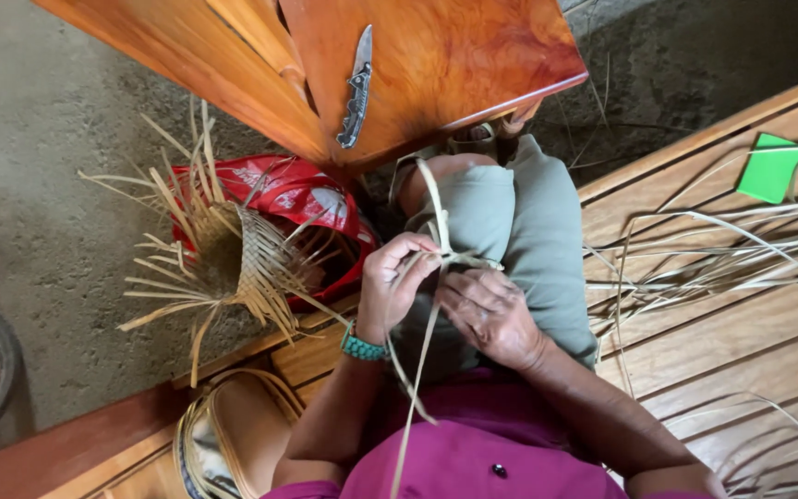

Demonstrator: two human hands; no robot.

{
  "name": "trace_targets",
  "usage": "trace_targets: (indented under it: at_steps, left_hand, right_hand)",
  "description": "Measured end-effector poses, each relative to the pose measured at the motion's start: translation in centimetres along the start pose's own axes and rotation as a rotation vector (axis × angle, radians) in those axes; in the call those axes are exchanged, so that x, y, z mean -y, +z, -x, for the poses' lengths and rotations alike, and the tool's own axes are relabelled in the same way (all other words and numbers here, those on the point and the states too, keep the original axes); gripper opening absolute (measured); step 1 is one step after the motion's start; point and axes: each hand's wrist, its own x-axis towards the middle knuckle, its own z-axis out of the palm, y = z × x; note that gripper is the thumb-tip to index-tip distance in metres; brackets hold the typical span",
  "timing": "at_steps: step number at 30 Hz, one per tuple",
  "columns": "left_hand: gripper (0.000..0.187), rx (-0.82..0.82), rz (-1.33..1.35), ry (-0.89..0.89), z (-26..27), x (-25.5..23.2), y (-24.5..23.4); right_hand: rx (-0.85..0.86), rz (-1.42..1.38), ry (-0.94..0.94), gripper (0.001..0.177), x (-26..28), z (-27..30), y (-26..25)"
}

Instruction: Weaving natural fiber strands together to create a handcrafted item

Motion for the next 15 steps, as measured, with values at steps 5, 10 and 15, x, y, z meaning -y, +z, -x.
trace_targets:
  at_steps: [5, 10, 15]
  left_hand:
    - [0.009, -0.068, 0.029, -0.096, 0.9, 0.8, 0.8]
    - [0.012, -0.097, -0.081, -0.087, 1.5, 1.4, 1.2]
    - [0.011, -0.06, -0.066, -0.029, 1.1, 0.4, 0.8]
  right_hand:
    - [0.022, -0.025, -0.008, 0.015, 0.0, -0.6, -0.4]
    - [-0.036, -0.286, 0.225, 0.019, -2.1, 1.0, -0.2]
    - [-0.083, -0.411, 0.555, 0.007, -2.1, -2.0, -0.2]
